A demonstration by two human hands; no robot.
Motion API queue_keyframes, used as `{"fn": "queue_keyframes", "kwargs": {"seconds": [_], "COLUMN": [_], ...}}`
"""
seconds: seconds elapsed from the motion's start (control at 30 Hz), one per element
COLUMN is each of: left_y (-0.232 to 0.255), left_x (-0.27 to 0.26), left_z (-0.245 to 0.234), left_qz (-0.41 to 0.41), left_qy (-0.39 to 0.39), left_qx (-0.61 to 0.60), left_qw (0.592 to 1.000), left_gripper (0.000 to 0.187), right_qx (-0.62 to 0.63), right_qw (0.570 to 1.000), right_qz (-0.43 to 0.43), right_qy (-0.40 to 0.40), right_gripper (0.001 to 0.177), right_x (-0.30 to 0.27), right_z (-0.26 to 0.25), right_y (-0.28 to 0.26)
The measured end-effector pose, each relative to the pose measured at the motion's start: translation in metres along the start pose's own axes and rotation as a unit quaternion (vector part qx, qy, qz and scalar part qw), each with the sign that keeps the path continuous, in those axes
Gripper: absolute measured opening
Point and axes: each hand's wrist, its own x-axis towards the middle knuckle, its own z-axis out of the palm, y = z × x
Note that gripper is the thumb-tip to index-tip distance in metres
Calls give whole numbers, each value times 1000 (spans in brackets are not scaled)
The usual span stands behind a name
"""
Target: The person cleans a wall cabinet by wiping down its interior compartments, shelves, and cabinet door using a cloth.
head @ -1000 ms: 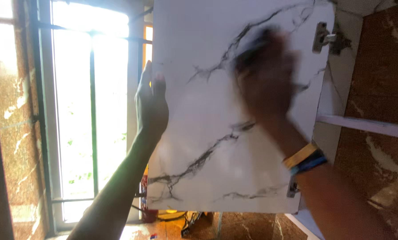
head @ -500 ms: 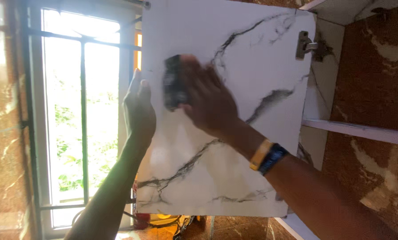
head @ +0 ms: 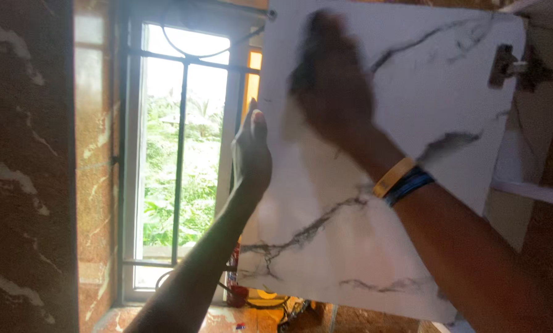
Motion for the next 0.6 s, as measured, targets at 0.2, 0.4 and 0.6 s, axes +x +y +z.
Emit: {"fn": "queue_keyframes", "kwargs": {"seconds": [0.2, 0.4, 0.6], "left_y": [11, 24, 12], "left_x": [-1, -4, -1], "left_z": [-7, -13, -9], "left_qz": [18, 0, -44], "left_qy": [10, -9, -22], "left_qx": [-74, -19, -22], "left_qw": [997, 1000, 999], "left_gripper": [70, 69, 70], "right_qx": [-193, -125, -54], "right_qw": [968, 991, 997], "right_qz": [-147, 38, -25], "right_qy": [-69, 37, 43], "right_gripper": [79, 86, 43], "right_x": [-46, 10, 63], "right_z": [-20, -18, -7], "right_y": [-10, 41, 15]}}
